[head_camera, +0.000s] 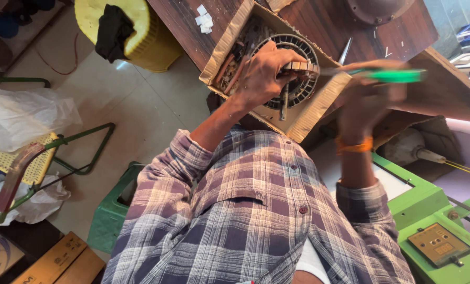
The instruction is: The person assembles a ceiling fan motor at a workbench, fitting copper wire coils around the rotor slots inside a cardboard box jig. They press and seat the windings by hand, reposition the coil assembly, and use a green-handled screwdriver to adjust and tighten the windings in place.
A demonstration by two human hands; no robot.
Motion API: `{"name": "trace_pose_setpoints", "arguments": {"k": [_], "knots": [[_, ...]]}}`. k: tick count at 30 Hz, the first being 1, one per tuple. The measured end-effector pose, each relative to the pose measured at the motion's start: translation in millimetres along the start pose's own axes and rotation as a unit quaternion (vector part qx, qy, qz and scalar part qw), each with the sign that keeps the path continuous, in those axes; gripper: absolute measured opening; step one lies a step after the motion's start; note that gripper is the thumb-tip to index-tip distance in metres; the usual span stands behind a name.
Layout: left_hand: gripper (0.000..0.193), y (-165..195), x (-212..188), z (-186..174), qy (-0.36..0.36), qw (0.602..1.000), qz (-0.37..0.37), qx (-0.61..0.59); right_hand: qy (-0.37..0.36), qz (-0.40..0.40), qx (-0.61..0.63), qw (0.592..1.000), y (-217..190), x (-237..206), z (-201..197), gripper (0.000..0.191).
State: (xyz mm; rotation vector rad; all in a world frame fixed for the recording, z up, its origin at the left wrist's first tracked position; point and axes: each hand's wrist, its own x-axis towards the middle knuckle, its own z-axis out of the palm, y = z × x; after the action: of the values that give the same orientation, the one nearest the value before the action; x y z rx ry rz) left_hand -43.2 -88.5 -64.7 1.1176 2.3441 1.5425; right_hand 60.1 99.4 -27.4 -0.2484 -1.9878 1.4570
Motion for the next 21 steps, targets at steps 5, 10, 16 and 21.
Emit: {"name": "trace_pose_setpoints", "arguments": {"k": [5, 10, 16, 21], "knots": [[0.028, -9.2, -27.0, 13.8, 0.069, 0.992, 0.1, 0.04, 0.005, 0.235, -0.05, 0.971, 76.2, 30.2, -65.3, 0.019], [0.035, -27.3, -31.6, 6.5, 0.054, 0.98, 0.182, 0.061, -0.172, 0.203, -0.246, 0.932, 154.3, 7.9, -58.1, 0.015], [0.058, -15.5, -30.1, -15.2, -0.046, 0.982, 0.179, -0.03, -0.07, 0.198, -0.008, 0.978, 134.3, 34.6, -41.0, 0.016], [0.049, -13.7, -32.9, -17.1, -0.051, 0.983, 0.173, 0.009, -0.247, 0.095, 0.036, 0.964, 49.8, 7.9, -46.8, 0.028]]}}
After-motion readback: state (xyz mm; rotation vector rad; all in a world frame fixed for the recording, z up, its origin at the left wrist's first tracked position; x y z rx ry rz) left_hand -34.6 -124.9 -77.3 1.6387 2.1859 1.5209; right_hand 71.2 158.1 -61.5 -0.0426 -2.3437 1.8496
